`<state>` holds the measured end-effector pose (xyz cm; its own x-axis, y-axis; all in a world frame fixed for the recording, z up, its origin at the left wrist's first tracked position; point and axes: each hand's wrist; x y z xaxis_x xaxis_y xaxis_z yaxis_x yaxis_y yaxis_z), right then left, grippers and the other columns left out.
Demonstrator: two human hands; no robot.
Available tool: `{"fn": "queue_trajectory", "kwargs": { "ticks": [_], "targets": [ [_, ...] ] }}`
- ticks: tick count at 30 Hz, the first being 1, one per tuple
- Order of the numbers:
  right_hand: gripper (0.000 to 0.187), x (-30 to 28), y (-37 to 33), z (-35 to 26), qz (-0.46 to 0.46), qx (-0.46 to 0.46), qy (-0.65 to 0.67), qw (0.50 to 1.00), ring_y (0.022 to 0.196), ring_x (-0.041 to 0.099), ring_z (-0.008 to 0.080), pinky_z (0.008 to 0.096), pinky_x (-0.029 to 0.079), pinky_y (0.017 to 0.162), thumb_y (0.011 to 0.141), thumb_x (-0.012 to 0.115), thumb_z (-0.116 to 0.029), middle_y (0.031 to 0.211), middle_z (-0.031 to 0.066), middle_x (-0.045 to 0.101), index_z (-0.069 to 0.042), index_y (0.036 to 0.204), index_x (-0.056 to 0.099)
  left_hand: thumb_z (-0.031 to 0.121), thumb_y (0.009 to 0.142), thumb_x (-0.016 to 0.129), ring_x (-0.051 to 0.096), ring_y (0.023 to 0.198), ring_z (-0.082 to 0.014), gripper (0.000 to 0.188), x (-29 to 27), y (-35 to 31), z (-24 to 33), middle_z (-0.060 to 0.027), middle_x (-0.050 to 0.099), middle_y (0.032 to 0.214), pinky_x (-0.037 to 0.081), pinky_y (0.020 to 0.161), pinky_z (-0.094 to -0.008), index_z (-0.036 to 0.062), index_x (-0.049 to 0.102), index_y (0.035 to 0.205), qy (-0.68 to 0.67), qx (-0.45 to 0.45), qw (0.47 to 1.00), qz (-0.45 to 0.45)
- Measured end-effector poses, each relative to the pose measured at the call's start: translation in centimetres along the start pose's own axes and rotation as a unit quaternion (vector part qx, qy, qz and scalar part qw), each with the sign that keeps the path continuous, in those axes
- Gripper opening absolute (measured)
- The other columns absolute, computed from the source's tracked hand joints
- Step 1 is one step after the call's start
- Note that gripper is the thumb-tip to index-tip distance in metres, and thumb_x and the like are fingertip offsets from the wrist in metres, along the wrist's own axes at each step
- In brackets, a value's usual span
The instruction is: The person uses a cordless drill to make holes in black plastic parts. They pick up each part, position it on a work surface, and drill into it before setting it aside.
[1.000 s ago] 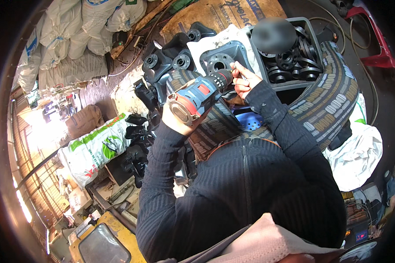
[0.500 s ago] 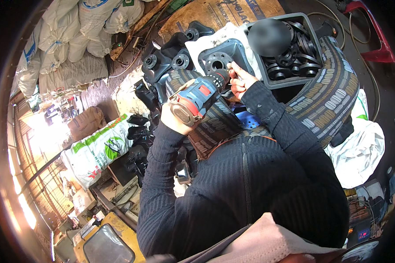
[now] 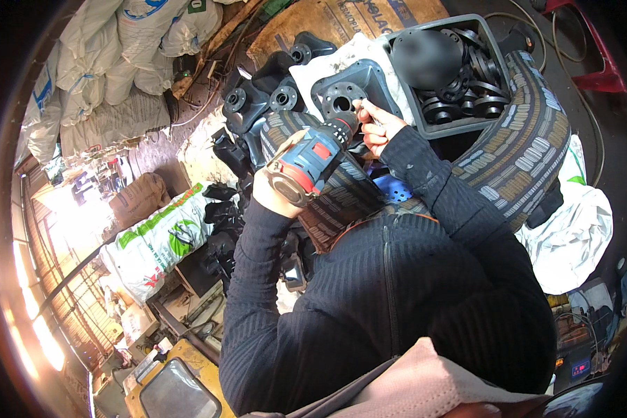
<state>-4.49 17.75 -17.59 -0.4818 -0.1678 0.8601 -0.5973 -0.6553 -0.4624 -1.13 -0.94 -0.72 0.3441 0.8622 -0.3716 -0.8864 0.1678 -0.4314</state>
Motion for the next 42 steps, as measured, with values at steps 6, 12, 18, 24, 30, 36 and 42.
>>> {"fn": "queue_trajectory", "kwargs": {
  "ticks": [6,12,18,24,30,36,42],
  "targets": [
    [0.026,-0.1,-0.3,-0.1,0.012,0.03,-0.004,0.999,0.043,0.026,0.0011,0.0161,0.021,0.033,0.091,0.053,-0.027,0.072,-0.0081,0.046,-0.009,0.11,0.052,0.02,0.067,0.074,0.055,0.106,-0.0154,0.074,0.1,0.4,2.5,-0.0113,0.052,0.122,0.048,0.085,-0.0276,0.0039,0.038,0.13,0.358,0.139,0.921,-0.067],
    [0.027,-0.8,0.8,0.0,-0.012,0.035,-0.001,0.999,0.042,0.026,0.0016,0.0172,0.02,0.033,0.092,0.049,-0.027,0.07,-0.0079,0.045,-0.009,0.112,0.052,0.006,0.073,0.061,0.06,0.09,-0.0255,0.034,-0.3,1.7,2.5,-0.0102,0.062,0.097,0.047,0.082,-0.0333,0.0049,0.056,0.106,0.327,0.135,0.935,-0.04],
    [0.027,-1.2,0.4,-1.3,0.139,-0.181,-0.241,0.943,0.036,0.023,0.0002,0.0176,0.02,0.031,0.092,0.051,-0.026,0.056,-0.0108,0.031,-0.004,0.102,0.061,0.021,0.064,0.076,0.063,0.089,-0.0229,0.046,-2.8,4.7,2.6,-0.0117,0.065,0.093,0.049,0.082,-0.031,0.0026,0.059,0.103,0.361,0.048,0.931,-0.011],
    [0.026,-2.0,2.6,-1.8,0.254,-0.267,-0.346,0.863,0.067,0.056,0.0072,0.0207,0.045,0.064,0.079,0.069,-0.024,0.078,0.0013,0.063,-0.002,0.091,0.066,0.023,0.071,0.07,0.058,0.089,-0.0276,0.035,-2.1,8.0,6.6,-0.0126,0.061,0.092,0.047,0.081,-0.033,0.0041,0.057,0.097,0.406,0.002,0.913,-0.05],
    [0.026,-4.4,4.5,-1.2,0.203,-0.258,-0.414,0.849,0.077,0.058,0.0092,0.0227,0.045,0.072,0.075,0.072,-0.026,0.083,0.0024,0.065,-0.003,0.088,0.068,0.026,0.071,0.068,0.062,0.077,-0.0284,0.031,-2.9,10.4,7.0,-0.0137,0.063,0.084,0.05,0.068,-0.0347,0.0044,0.059,0.092,0.528,0.088,0.836,-0.121],
    [0.029,-4.2,4.6,-0.9,0.211,-0.258,-0.427,0.841,0.078,0.058,0.0099,0.0237,0.045,0.073,0.077,0.07,-0.029,0.083,0.0025,0.066,-0.004,0.089,0.068,0.027,0.07,0.064,0.063,0.074,-0.0286,0.031,-3.6,11.8,5.6,-0.014,0.064,0.08,0.051,0.066,-0.0352,0.0057,0.062,0.093,0.519,0.163,0.825,-0.154],
    [0.025,-3.4,3.5,-1.4,0.188,-0.227,-0.475,0.829,0.076,0.054,0.007,0.0218,0.042,0.073,0.082,0.066,-0.026,0.079,0.0001,0.063,-0.001,0.087,0.066,0.023,0.072,0.06,0.063,0.079,-0.0279,0.041,-3.9,13.4,6.1,-0.0133,0.064,0.09,0.051,0.069,-0.0352,0.0074,0.055,0.11,0.564,0.14,0.786,-0.212]
  ]
}}
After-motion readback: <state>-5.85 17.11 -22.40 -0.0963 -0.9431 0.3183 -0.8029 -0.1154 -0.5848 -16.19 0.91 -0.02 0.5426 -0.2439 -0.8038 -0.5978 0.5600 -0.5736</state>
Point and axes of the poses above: each hand's wrist, its own y-axis towards the middle knuckle, its own x-axis out of the palm, z = x × y
